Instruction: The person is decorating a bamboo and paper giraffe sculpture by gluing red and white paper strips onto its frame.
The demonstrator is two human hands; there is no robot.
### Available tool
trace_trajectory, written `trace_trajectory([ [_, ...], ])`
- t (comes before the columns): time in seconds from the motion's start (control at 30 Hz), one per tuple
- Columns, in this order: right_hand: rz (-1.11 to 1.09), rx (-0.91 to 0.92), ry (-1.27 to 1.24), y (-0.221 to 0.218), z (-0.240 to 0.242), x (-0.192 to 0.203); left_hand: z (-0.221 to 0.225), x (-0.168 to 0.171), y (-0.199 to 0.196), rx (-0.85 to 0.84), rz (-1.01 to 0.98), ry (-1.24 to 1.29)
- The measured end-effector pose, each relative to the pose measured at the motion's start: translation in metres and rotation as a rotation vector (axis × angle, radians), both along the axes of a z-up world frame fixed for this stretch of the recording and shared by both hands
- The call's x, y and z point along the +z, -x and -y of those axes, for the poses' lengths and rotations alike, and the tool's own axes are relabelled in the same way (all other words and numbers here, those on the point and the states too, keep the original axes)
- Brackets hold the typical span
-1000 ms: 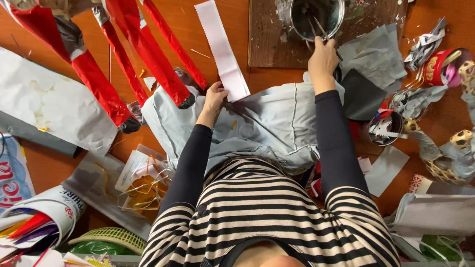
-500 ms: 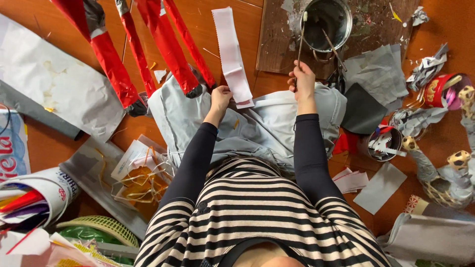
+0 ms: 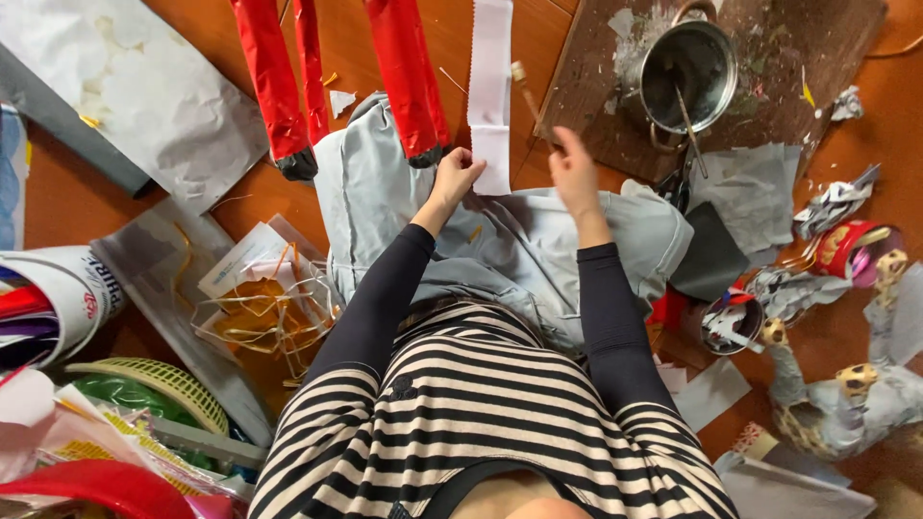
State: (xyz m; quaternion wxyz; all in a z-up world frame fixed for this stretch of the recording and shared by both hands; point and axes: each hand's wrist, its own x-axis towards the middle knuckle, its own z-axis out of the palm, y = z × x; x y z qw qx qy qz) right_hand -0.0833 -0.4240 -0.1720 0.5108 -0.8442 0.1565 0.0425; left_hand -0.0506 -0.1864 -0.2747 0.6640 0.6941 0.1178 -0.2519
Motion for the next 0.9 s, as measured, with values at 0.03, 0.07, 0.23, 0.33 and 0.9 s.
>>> trace_trajectory([
  [0.03, -0.002, 0.009, 0.006, -0.007, -0.004, -0.009, 0.0, -0.004, -0.001, 0.009, -0.002, 0.006],
  [0.07, 0.119, 0.157, 0.281, -0.014, -0.007, -0.019, 0.001, -0.009, -0.001, 0.0, -0.028, 0.063],
  [0.23, -0.072, 0.383, 0.737, -0.094, -0.04, 0.014, -0.001, -0.001, -0.007, -0.031, -0.131, 0.224],
  [0.33, -0.108, 0.431, 0.755, -0.139, -0.044, 0.007, -0.002, 0.007, -0.01, -0.099, -0.22, 0.274],
  [0.9, -0.122, 0.328, 0.437, 0.064, -0.06, -0.006, 0.012, -0.065, -0.011, 0.008, -0.566, 0.435],
])
